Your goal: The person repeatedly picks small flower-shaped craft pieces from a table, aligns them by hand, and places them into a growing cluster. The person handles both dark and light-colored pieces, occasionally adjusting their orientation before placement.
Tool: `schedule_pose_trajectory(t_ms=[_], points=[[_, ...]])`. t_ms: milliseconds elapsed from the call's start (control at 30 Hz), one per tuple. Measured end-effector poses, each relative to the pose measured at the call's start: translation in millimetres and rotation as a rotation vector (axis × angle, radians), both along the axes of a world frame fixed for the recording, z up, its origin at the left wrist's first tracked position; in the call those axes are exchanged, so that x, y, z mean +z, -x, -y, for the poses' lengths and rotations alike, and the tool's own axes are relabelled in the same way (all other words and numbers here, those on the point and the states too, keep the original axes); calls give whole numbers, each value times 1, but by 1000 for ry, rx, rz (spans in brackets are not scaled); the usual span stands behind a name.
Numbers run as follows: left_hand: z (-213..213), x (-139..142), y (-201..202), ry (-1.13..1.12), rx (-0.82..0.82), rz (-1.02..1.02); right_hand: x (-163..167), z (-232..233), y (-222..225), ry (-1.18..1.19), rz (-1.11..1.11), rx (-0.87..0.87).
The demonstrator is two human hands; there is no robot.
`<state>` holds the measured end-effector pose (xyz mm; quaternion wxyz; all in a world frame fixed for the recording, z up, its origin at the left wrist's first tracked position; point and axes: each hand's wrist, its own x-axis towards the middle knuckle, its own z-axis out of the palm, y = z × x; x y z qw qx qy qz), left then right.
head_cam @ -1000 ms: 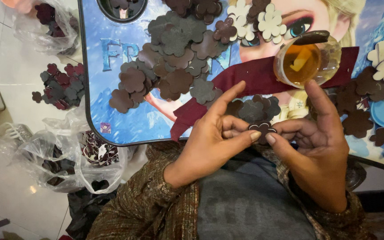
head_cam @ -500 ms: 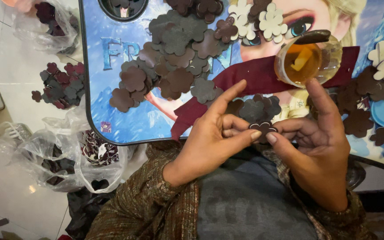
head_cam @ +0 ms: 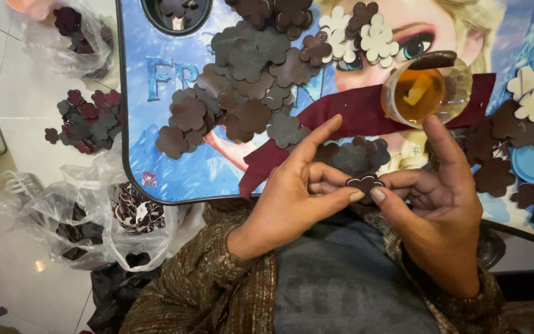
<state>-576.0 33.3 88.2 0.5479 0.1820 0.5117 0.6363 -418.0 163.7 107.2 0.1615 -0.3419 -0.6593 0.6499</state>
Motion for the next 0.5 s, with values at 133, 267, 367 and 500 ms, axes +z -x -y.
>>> schedule_pose_trajectory(t_ms=[133,267,367,500], points=[[4,2,3,-23,-29,96,2,1,-1,25,0,-24],[6,2,8,-79,-74,118,2,-1,-2,3,24,-24],[7,1,8,-62,-88,122,2,-1,-2,32,14,-41],[3,-2,2,-14,-48,71,1,0,-4,44,-6,-14]])
